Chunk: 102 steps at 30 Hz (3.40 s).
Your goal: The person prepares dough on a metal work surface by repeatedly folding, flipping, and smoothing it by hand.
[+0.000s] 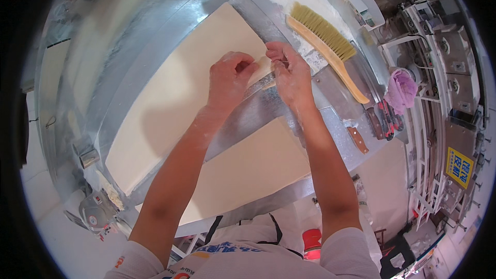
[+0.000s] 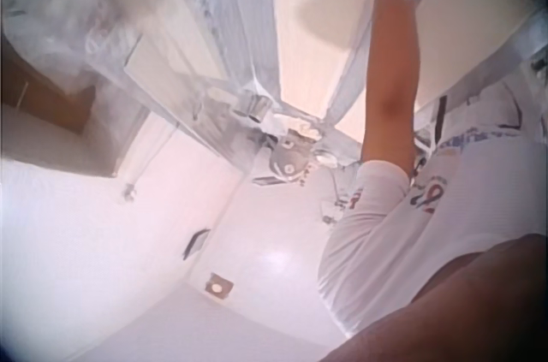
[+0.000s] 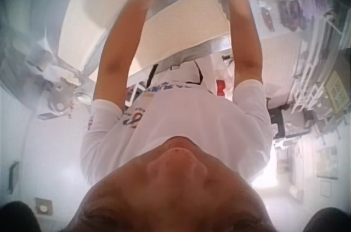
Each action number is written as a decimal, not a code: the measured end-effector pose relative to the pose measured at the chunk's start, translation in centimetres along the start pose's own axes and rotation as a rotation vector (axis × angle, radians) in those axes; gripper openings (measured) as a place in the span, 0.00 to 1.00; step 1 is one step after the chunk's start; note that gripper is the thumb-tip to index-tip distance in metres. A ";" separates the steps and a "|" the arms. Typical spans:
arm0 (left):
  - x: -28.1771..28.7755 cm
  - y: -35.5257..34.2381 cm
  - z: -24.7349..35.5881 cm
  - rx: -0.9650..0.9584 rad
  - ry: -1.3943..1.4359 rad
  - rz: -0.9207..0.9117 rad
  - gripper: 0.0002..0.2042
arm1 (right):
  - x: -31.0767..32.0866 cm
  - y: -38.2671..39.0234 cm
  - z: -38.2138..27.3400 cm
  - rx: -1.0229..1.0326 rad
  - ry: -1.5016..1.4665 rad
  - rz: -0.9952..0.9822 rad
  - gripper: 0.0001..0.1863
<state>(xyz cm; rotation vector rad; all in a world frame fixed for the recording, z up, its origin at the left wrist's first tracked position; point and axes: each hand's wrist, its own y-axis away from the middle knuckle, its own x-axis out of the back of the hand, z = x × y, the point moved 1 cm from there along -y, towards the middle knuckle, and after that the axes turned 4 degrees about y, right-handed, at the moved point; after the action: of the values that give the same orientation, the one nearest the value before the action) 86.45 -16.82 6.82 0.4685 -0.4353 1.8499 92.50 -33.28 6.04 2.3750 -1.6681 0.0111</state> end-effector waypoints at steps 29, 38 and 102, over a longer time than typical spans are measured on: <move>0.1 -2.0 1.1 0.029 0.014 -0.199 0.06 | 0.2 -0.3 1.3 0.084 -0.021 0.098 0.19; 4.6 -2.1 2.1 0.628 0.740 0.201 0.07 | 0.0 0.5 -1.4 0.073 -0.062 0.229 0.14; 63.3 59.8 -5.5 -0.253 0.869 1.237 0.26 | -57.1 51.9 2.7 -0.916 -1.091 -0.972 0.19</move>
<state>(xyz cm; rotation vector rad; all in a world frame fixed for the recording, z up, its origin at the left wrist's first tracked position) 10.26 18.26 30.81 -1.0077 -0.3462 2.8312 24.10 2.45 5.12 2.1073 -0.2387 -1.9414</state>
